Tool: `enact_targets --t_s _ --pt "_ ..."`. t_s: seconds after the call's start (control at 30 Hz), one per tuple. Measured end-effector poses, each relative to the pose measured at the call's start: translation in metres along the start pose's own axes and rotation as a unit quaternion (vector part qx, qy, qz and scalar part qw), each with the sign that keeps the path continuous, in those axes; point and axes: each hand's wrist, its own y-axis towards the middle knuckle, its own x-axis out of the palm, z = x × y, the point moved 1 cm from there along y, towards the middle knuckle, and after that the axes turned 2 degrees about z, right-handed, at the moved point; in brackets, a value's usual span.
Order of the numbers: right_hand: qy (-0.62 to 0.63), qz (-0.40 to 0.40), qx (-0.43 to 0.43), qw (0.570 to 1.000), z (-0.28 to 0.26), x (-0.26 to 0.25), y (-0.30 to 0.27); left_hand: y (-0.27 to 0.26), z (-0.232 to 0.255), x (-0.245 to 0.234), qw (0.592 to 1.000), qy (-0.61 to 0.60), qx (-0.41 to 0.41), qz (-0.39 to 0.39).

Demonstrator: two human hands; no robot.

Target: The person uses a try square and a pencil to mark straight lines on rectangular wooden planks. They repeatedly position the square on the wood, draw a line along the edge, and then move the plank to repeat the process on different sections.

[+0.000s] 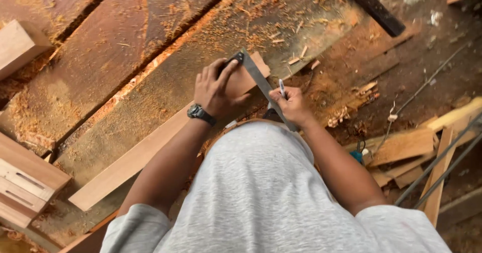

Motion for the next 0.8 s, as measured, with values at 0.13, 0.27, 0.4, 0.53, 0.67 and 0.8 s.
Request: enact_targets --t_s 0.13,0.27,0.4,0.53,0.67,0.8 --pt "0.002 -0.006 -0.002 1.000 0.003 -0.001 -0.003 -0.004 -0.012 0.017 0.998 -0.001 0.047 0.032" --pt "-0.001 -0.027 -0.020 0.999 0.000 -0.001 0.003 -0.004 -0.011 0.015 0.997 -0.017 0.032 0.064" --pt "-0.012 -0.039 -0.031 0.999 -0.005 0.002 0.003 -0.005 -0.011 0.016 0.996 -0.018 0.036 0.084" --pt "-0.016 -0.027 -0.035 0.999 -0.013 0.001 0.001 -0.003 -0.012 0.016 0.996 -0.020 0.038 0.081" --pt "-0.011 -0.039 -0.015 0.999 -0.009 0.000 0.000 -0.006 -0.013 0.017 0.996 -0.026 0.045 0.074" --pt "-0.016 -0.049 -0.011 0.999 -0.018 -0.002 -0.002 -0.006 -0.015 0.019 0.995 -0.037 0.043 0.078"
